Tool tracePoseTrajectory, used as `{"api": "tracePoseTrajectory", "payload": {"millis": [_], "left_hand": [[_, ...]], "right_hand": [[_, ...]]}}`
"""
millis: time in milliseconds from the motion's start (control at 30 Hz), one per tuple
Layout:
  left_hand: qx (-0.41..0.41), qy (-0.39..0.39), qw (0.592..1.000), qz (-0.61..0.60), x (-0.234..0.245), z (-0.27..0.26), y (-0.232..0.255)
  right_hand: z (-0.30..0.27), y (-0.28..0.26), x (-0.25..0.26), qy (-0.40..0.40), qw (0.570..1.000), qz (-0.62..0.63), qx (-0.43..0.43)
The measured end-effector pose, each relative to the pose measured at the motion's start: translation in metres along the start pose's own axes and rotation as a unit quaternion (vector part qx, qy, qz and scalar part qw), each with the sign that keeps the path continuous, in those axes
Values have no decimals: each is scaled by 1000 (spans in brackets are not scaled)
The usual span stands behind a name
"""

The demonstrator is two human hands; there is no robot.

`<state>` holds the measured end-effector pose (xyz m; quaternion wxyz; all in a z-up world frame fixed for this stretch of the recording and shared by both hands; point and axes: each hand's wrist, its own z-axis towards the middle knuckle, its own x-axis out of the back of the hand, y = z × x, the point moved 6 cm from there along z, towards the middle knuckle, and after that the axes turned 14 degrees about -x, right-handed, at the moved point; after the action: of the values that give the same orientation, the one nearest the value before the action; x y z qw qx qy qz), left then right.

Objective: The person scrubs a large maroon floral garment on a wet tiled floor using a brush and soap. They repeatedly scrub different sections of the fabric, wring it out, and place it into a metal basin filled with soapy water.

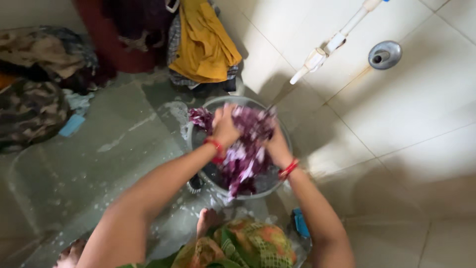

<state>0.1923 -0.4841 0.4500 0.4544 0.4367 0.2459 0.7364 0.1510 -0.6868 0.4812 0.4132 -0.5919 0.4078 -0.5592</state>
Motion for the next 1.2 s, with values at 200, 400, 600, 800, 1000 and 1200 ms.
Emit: {"api": "tracePoseTrajectory", "payload": {"millis": [200,400,600,800,1000,1200], "left_hand": [[-18,-557,797,233,-34,-99,-82],[-86,-609,744,261,-56,-82,-98],[-24,-671,711,208,-165,-118,-196],[29,-635,756,156,-239,-140,-261],[-2,-653,743,144,-209,-148,-243],[-291,-467,820,155,-159,-118,-142]], "right_hand": [[-14,163,-61,-172,837,-493,-167],[43,286,-109,-208,736,-620,-174],[47,377,-95,-252,716,-559,-333],[69,379,-107,-136,799,-486,-327],[55,366,-100,-137,810,-496,-281],[33,340,-75,-176,799,-528,-228]]}}
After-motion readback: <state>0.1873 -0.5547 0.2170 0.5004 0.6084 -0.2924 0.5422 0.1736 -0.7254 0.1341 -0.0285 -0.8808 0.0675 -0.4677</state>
